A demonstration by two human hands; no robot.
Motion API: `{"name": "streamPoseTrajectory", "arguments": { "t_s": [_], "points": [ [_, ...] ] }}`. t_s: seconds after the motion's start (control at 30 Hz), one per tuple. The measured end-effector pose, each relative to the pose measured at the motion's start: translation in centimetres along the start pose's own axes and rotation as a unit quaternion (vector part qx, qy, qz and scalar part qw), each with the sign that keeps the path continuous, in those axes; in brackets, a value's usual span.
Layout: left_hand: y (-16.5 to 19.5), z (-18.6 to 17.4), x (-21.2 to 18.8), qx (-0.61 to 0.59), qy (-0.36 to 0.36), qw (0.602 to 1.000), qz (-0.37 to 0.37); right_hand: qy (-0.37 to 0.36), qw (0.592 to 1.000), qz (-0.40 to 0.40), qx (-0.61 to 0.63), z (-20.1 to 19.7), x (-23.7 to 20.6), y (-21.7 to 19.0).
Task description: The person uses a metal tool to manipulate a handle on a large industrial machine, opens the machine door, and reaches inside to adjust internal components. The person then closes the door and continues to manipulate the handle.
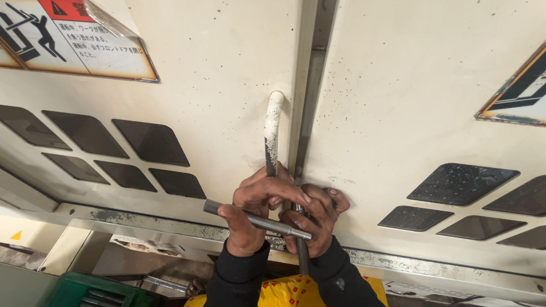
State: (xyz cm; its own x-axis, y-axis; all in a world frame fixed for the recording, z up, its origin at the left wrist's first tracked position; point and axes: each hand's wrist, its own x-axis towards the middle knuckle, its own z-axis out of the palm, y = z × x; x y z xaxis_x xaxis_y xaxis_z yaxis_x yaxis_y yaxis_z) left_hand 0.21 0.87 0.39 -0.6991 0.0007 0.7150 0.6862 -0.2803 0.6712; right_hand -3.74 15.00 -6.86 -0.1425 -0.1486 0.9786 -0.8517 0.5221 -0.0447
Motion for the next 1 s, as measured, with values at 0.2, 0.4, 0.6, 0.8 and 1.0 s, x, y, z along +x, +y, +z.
{"name": "streamPoseTrajectory", "arguments": {
  "t_s": [0.2,0.4,0.6,0.8,1.0],
  "points": [
    [0.14,0.16,0.07,-0.007,0.001,1.0,-0.002,-0.002,1.0,0.008,-0.005,-0.13,0.17,-0.26],
    [0.15,0.12,-0.09,0.001,0.006,1.0,-0.013,-0.016,1.0,0.005,0.005,-0.59,0.24,-0.29],
    [-0.06,-0.02,-0.2,-0.004,0.003,1.0,-0.012,-0.012,1.0,0.015,-0.001,-0.23,0.15,-0.29],
    [0.0,-0.01,-0.19,-0.006,0.01,1.0,-0.016,-0.02,1.0,0.023,-0.009,-0.2,-0.06,-0.36],
    [0.02,0.06,-0.05,-0.007,0.004,1.0,-0.007,-0.005,1.0,0.009,0.006,-0.14,0.08,-0.18]
  ]
}}
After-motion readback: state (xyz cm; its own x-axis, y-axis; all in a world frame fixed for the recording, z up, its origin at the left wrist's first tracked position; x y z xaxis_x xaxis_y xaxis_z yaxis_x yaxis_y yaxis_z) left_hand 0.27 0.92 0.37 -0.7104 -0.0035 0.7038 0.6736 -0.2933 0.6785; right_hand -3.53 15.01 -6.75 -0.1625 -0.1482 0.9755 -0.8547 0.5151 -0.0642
